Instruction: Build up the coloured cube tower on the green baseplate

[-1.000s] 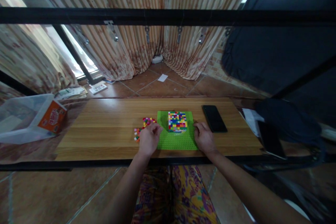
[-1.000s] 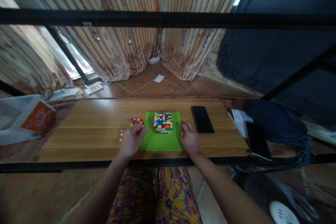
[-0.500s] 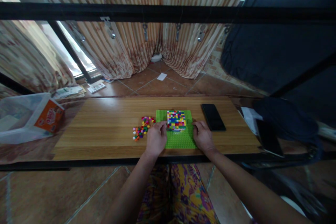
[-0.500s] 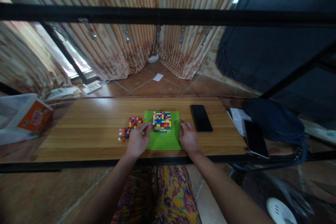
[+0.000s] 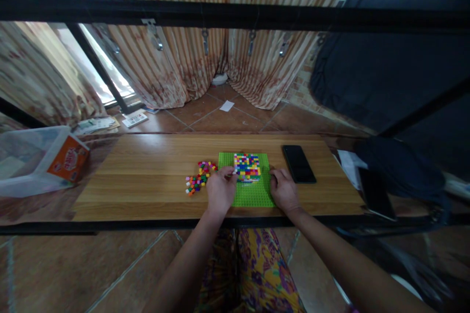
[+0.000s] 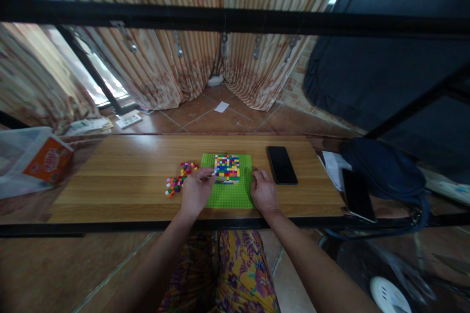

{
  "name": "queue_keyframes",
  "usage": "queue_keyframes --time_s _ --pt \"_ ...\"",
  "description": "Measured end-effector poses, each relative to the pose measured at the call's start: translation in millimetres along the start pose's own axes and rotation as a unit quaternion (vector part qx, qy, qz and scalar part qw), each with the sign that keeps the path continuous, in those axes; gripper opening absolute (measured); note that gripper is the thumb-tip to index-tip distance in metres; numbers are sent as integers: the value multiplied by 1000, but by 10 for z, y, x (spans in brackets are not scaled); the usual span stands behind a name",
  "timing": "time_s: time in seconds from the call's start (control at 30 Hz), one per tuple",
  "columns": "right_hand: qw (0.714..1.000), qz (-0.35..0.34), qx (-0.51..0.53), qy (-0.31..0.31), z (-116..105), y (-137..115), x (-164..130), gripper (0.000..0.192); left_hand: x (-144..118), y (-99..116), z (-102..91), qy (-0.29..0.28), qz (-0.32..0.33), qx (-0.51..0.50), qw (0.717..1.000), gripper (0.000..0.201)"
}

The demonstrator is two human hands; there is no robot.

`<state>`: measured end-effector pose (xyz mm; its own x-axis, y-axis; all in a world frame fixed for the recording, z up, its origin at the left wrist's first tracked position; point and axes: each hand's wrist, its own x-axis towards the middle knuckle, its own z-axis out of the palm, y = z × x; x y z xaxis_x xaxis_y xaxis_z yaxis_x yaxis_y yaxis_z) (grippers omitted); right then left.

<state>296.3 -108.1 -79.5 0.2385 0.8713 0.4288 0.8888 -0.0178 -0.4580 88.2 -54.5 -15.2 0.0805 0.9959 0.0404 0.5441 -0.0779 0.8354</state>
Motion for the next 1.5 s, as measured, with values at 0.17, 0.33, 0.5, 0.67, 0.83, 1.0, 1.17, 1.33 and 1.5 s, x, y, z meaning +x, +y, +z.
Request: queue_keyframes --time_s 0.17,0.33,0.5,0.67,0.83,1.0,1.17,1.33,1.5 --pt "1000 -2 -4 7 7 6 -1 24 46 -38 37 6 -17 -72 997 12" --pt "1000 -2 -2 6 7 11 -5 25 54 -68 69 3 -9 -103 995 13" --pt "1000 -1 -6 7 4 9 -7 25 40 -54 54 -4 -3 -72 997 24" --pt "1000 -6 -11 12 10 8 -8 25 19 30 -17 -33 -20 -17 999 31" --pt "1000 -17 -9 9 16 36 -11 24 -5 85 -83 -43 -17 3 999 31" --pt "1000 -20 -7 8 19 49 -14 23 -22 89 -101 -45 -15 26 999 34" --pt "1000 -14 -7 7 20 38 -16 24 -8 134 -101 -52 -1 100 994 33" --pt "1000 -10 -7 7 19 30 -17 24 29 164 -101 -62 9 125 990 26" --pt "1000 -10 -5 8 18 26 -17 24 53 129 -100 -55 24 122 991 27"
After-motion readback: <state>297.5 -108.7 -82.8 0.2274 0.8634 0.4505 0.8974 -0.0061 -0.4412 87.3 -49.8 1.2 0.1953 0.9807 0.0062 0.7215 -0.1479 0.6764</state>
